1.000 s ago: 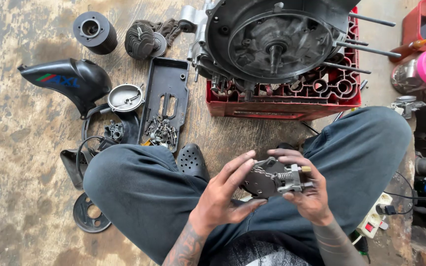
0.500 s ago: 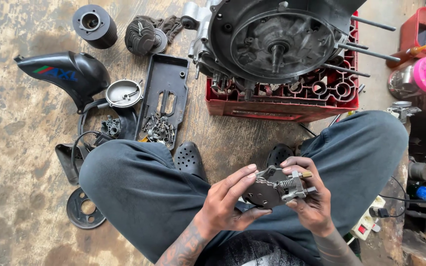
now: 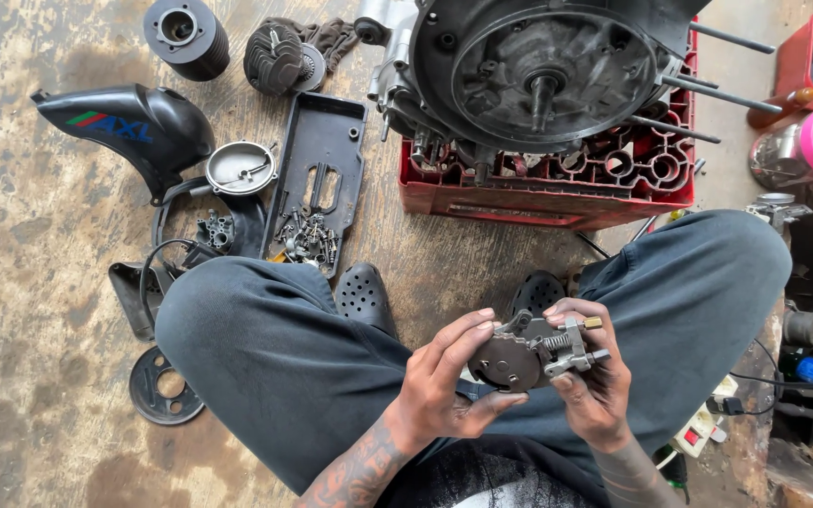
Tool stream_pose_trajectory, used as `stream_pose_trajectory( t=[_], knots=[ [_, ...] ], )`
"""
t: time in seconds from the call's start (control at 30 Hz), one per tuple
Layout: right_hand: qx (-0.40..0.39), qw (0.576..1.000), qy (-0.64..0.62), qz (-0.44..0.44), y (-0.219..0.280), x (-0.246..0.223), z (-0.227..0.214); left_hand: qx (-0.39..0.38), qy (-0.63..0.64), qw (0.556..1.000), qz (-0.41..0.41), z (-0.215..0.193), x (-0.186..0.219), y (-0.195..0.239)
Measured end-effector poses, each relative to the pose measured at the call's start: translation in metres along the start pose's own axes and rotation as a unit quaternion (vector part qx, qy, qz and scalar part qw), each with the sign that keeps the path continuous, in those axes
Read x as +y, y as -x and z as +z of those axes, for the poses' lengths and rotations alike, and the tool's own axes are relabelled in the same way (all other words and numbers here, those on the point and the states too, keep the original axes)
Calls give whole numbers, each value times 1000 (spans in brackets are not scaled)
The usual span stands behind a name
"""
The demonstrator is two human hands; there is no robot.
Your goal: The person sits on the floor and assembles a motorcycle engine. They insert bolts into the engine casing, attach a clutch assembly, and use a hammer to tap the components into place.
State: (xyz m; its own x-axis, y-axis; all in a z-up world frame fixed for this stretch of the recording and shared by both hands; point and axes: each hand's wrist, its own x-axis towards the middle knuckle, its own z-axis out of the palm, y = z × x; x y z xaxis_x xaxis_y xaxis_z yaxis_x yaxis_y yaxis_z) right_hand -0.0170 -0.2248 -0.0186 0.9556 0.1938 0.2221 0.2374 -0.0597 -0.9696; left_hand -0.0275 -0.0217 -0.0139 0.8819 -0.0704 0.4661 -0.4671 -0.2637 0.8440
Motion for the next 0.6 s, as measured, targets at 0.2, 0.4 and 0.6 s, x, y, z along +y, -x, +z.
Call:
stream_pose_trajectory(
  t=[0.2, 0.4, 0.6],
  knots=[
    [32, 998, 39, -30, 12, 11, 22, 69, 13, 997, -3, 5, -11, 0],
    [39, 995, -93, 20, 2, 22, 27, 47, -22, 998, -30, -7, -10, -4],
    [15, 980, -195, 44, -21, 15, 25, 27, 14, 1000, -1, -31, -6, -9]
  ],
)
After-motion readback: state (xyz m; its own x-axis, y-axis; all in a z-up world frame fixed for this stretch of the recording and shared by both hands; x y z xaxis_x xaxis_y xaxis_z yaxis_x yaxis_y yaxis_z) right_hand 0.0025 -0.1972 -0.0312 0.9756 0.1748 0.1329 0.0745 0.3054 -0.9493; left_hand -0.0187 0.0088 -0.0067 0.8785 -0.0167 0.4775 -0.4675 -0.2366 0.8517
